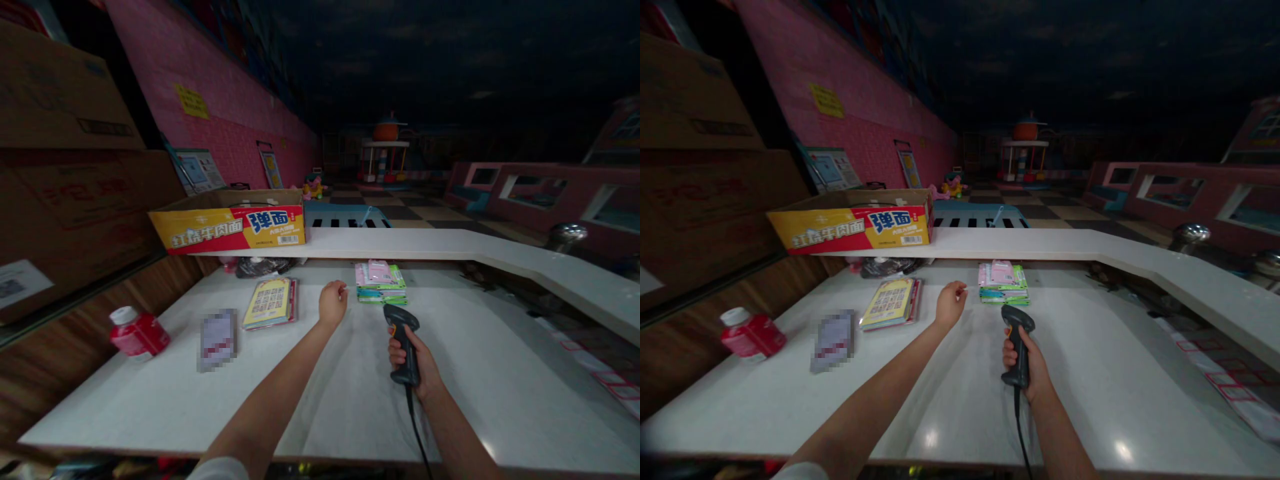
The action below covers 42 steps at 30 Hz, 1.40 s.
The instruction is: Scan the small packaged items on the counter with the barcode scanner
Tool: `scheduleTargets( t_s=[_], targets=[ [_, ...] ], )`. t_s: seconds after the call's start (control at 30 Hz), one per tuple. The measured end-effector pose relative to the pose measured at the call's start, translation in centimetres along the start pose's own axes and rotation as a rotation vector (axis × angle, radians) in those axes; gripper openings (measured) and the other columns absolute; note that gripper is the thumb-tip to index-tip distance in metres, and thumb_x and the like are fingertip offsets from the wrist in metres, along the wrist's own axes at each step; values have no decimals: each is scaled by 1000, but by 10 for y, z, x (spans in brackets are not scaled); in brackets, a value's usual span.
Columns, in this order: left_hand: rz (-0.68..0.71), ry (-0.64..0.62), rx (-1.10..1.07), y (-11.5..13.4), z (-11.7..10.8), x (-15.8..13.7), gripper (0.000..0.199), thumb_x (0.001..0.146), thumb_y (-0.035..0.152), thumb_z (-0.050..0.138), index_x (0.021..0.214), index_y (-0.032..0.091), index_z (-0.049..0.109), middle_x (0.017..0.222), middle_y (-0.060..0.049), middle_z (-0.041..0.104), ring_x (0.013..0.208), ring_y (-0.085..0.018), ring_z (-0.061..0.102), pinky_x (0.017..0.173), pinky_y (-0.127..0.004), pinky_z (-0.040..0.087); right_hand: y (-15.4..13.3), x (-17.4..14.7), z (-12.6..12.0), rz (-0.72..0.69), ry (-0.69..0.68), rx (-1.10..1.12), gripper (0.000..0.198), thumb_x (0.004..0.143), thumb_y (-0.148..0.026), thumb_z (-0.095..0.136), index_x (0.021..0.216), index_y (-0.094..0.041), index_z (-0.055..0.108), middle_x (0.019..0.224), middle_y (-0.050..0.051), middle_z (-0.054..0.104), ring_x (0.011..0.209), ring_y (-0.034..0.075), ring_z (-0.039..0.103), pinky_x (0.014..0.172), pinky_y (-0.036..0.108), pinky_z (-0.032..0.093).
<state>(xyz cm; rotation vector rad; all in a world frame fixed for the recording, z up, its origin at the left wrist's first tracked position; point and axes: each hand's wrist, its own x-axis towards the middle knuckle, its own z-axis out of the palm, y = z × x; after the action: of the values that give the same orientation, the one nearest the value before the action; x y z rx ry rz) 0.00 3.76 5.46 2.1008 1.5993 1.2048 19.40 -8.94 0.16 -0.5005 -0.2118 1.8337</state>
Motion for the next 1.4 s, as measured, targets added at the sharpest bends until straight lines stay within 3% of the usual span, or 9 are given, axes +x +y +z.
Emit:
scheduleTargets(
  t_s=[0.27, 0.5, 0.67, 0.77, 0.93, 1.0, 1.1, 1.27, 1.4],
  targets=[
    [-121, 58, 516, -44, -115, -43, 26, 88, 23, 48, 106, 19, 67, 110, -14, 62, 109, -30, 51, 95, -42, 37, 1, -9, 2, -19, -13, -124, 27, 78, -34, 73, 93, -17, 59, 63, -4, 45, 45, 7, 42, 38, 16, 39],
    [-505, 135, 747, -72, -156, -62, 58, 82, 55, 55, 114, 7, 58, 110, -24, 58, 110, -39, 50, 87, -45, 40, 2, -14, 2, -21, 17, -127, 26, 77, -33, 73, 93, -17, 59, 64, -5, 45, 44, 7, 41, 38, 18, 41],
    [-595, 30, 687, -86, -170, -67, 61, 77, 62, 58, 106, 9, 59, 113, -25, 61, 110, -38, 55, 87, -43, 42, 4, -13, 1, -42, 21, -173, 29, 76, -36, 74, 93, -17, 59, 64, -5, 44, 44, 7, 40, 38, 19, 39],
    [-619, 70, 587, -90, -184, -67, 55, 70, 55, 68, 102, 11, 60, 112, -24, 64, 109, -37, 58, 85, -42, 45, 5, -14, 4, -41, 28, -147, 29, 76, -34, 74, 93, -17, 59, 64, -5, 44, 44, 7, 40, 38, 18, 39],
    [-800, 34, -181, -92, -205, -64, 20, 65, 23, 77, 70, 17, 58, 83, -12, 72, 87, -30, 70, 74, -38, 53, 8, -17, 8, -64, 29, -166, 28, 76, -36, 74, 92, -18, 59, 63, -5, 46, 43, 6, 42, 38, 17, 39],
    [-849, 22, -543, -89, -205, -65, 20, 65, 14, 77, 68, 17, 57, 79, -10, 72, 82, -26, 71, 72, -37, 55, 9, -16, 10, -79, 49, -208, 31, 75, -38, 75, 92, -18, 58, 62, -5, 48, 43, 7, 44, 38, 18, 39],
    [-799, 95, -807, -82, -192, -69, 24, 65, 12, 78, 79, 16, 59, 87, -10, 72, 81, -23, 71, 74, -39, 58, 15, -15, 18, -95, 142, -274, 33, 76, -41, 75, 91, -16, 59, 60, -4, 52, 43, 7, 45, 38, 17, 39],
    [-499, 209, -916, -76, -142, -75, 43, 66, 38, 77, 98, 18, 58, 101, -10, 71, 89, -26, 70, 76, -44, 59, 35, -20, 50, -227, 277, -533, 38, 71, -44, 79, 89, -17, 59, 56, -4, 56, 41, 8, 48, 36, 17, 40],
    [-365, 272, -871, -81, -102, -82, 47, 66, 51, 74, 94, 18, 57, 101, -11, 71, 94, -27, 68, 82, -41, 57, 53, -36, 75, -329, 211, -740, 44, 68, -49, 79, 94, -19, 59, 57, -5, 59, 41, 10, 51, 38, 21, 44]
  ],
)
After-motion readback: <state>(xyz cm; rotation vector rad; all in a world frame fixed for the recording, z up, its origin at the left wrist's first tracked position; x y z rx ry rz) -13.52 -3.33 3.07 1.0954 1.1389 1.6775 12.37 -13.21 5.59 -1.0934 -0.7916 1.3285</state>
